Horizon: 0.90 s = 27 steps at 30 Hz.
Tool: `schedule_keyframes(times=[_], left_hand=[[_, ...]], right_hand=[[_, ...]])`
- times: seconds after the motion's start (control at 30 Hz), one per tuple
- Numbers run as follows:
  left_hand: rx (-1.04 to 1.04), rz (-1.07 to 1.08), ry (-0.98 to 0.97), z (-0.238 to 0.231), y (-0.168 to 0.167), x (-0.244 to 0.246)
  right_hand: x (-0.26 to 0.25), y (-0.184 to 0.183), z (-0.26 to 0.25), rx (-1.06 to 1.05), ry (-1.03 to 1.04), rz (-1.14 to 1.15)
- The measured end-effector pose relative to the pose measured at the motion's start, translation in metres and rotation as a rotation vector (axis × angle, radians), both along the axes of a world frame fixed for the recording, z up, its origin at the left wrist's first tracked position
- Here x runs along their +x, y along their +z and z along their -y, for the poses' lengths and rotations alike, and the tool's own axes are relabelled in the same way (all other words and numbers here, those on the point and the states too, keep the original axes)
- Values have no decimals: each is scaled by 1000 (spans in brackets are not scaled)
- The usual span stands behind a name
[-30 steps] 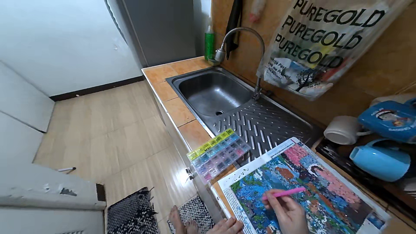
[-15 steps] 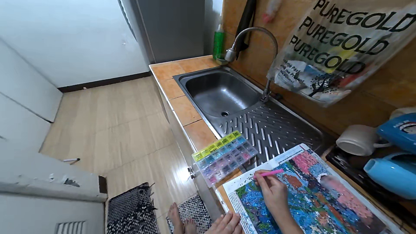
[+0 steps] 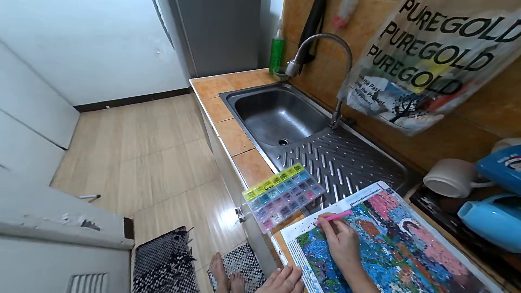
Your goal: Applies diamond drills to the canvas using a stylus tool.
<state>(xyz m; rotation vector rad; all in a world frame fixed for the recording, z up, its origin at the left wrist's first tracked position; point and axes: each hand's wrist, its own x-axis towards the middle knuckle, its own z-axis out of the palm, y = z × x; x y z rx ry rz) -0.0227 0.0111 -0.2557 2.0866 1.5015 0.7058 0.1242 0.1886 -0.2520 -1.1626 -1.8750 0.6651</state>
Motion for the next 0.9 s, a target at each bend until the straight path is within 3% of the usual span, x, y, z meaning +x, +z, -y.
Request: schedule_keyframes(times=[0.9], left_hand=[[-51,36,-7,-2,12,1]], right_hand=[[1,3,2,39,-32,11]])
